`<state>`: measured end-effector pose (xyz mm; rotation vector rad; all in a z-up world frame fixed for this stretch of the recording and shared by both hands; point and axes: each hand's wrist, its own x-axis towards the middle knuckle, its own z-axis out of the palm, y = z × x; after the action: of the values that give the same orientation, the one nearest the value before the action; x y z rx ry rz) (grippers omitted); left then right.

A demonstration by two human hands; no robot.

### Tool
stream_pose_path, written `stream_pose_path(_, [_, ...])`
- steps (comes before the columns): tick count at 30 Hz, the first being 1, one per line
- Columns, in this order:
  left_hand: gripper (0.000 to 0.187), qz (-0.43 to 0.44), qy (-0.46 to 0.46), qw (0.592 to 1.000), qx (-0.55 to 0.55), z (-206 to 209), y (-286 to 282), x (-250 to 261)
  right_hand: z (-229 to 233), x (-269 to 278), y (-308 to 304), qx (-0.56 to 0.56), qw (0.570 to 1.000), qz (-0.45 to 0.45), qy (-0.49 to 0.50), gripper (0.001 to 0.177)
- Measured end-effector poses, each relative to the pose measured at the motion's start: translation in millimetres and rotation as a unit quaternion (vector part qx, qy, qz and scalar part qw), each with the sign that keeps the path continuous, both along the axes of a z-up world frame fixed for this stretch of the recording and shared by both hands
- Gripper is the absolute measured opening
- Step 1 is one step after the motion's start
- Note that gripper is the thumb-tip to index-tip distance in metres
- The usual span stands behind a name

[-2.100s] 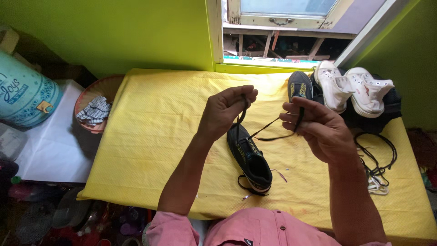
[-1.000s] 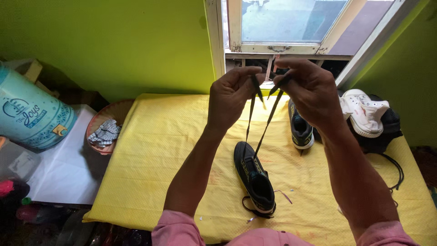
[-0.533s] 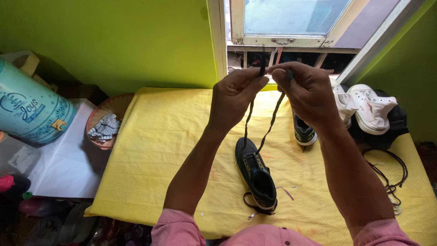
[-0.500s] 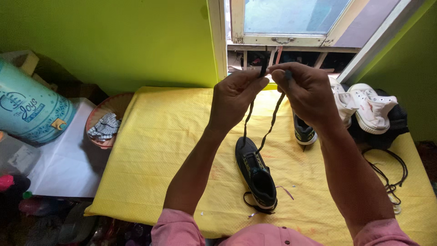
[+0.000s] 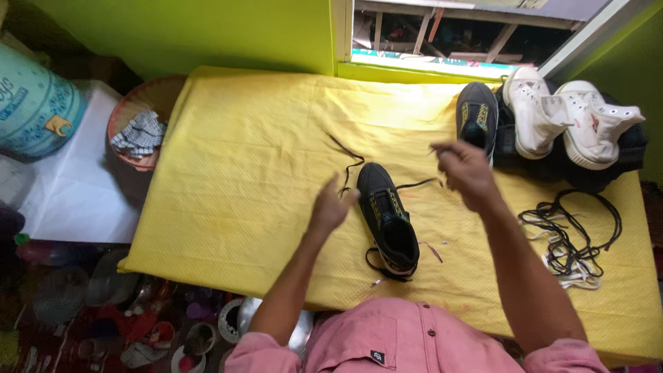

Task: The person selects a black shoelace from a pile on a yellow-covered table and threads it through the eyelets of a black sneaker. The person pulls the lace ends to tighten the lacing and continues threading the lace through the remaining eyelets.

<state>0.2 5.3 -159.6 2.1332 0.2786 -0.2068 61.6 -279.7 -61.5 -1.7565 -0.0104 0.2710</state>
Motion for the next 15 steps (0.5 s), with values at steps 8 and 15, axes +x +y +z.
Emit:
stream_pose_path(8, [0.093,-0.022,-0.049,0.997,-0.052,-23.5,-61.0,-61.2,-113.8,-47.5,21.4,-0.154,0.986,-0.001,0.061,0.032])
stream_pose_path(15, [0.052,-0.011,-0.2,0.98,-0.013,-32.7,-78.0,-63.4,-110.7,-79.6,17.3,-0.105,0.993,0.03,0.033,0.032])
